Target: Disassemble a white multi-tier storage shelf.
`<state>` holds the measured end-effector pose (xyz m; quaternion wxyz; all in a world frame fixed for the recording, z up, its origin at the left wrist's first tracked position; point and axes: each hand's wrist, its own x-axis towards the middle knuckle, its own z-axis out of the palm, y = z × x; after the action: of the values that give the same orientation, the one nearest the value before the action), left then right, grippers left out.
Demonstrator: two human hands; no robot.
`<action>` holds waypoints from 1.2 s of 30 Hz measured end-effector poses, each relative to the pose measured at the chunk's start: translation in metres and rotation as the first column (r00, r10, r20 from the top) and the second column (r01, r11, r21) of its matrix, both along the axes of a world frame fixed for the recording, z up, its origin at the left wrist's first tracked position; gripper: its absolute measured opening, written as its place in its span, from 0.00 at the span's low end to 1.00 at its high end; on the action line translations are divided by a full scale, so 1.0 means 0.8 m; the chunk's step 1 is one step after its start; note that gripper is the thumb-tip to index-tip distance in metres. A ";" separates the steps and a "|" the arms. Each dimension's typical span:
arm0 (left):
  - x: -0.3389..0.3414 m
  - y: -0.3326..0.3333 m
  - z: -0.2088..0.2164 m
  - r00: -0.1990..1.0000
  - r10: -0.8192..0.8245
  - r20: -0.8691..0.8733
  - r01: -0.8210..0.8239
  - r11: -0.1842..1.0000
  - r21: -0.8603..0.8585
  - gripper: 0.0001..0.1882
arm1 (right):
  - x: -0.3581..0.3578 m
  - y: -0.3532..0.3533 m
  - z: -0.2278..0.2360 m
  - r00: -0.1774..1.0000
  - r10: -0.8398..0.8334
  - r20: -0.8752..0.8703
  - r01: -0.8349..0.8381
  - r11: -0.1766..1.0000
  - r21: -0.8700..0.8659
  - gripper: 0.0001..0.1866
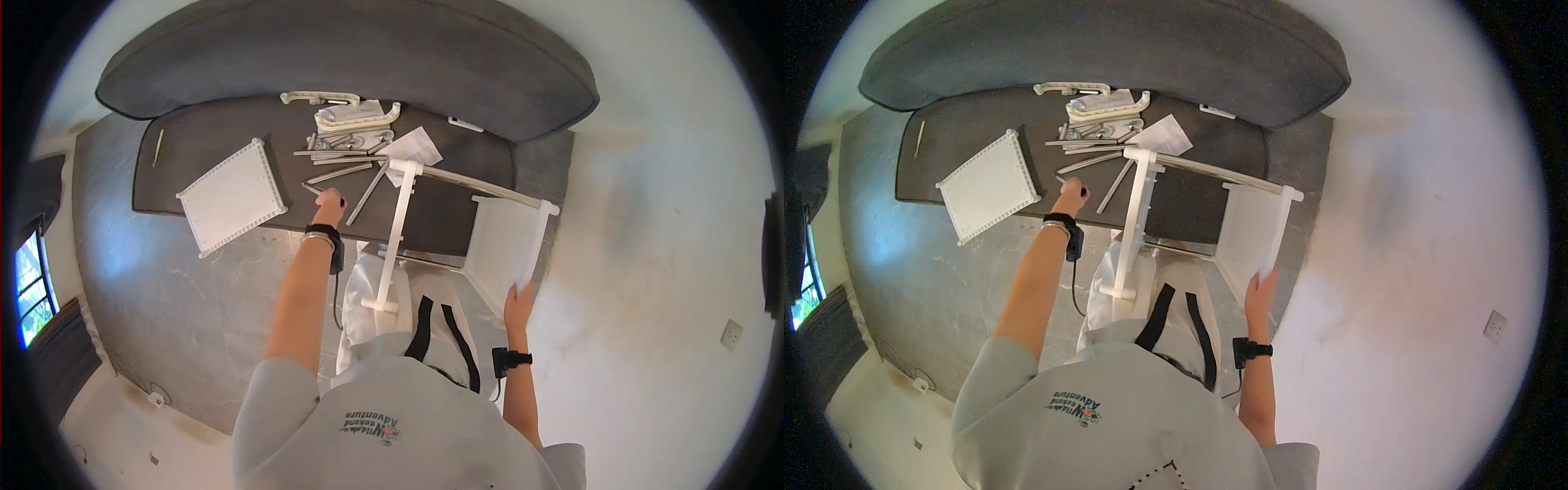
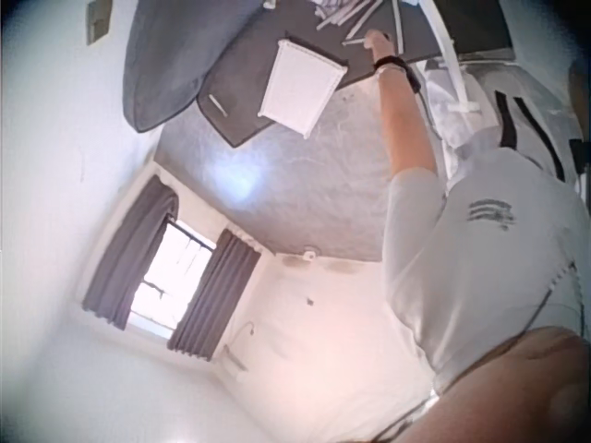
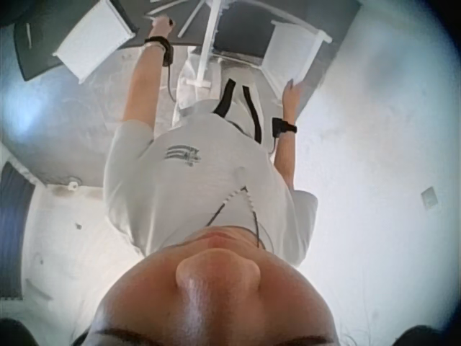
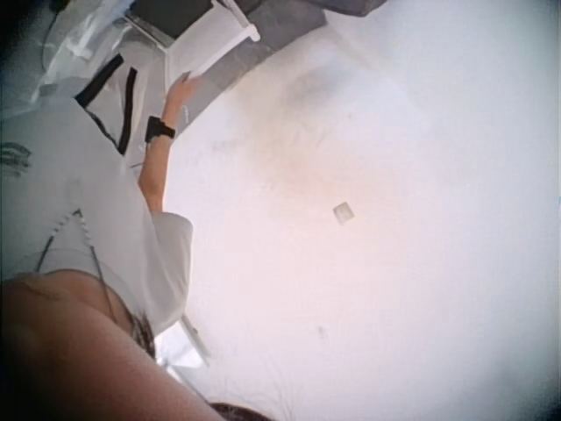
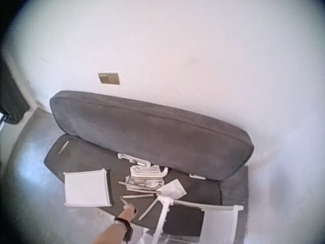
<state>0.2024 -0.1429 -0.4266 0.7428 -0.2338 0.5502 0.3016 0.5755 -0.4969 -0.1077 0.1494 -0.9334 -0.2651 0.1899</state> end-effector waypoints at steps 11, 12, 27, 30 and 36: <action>0.083 -0.023 0.177 0.672 -0.576 -0.466 0.728 0.628 0.274 0.22 | -0.001 0.011 0.009 0.997 -0.050 0.060 0.055 0.996 -0.070 0.14; 0.081 -0.040 0.190 0.663 -0.588 -0.463 0.744 0.585 0.324 0.22 | -0.001 0.012 0.010 0.997 -0.031 0.072 0.036 0.998 -0.061 0.14; 0.200 -0.035 0.376 0.306 -0.262 -0.915 0.927 -0.138 0.349 0.38 | 0.002 0.003 0.009 0.999 -0.038 0.037 0.037 0.999 0.025 0.14; 0.216 -0.029 0.363 -0.027 -0.039 -0.999 0.956 -0.294 -0.015 0.38 | 0.000 0.001 0.011 0.999 -0.036 0.000 0.036 0.998 0.058 0.14; 0.215 -0.043 0.349 -0.002 -0.017 -1.000 0.969 -0.249 0.003 0.40 | 0.002 -0.009 0.013 1.000 -0.004 -0.022 0.006 0.998 0.060 0.15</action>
<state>0.3742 -0.1771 -0.1472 0.3887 0.7485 0.5239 0.1192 0.5772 -0.5041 -0.0972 0.1807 -0.9271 -0.2666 0.1918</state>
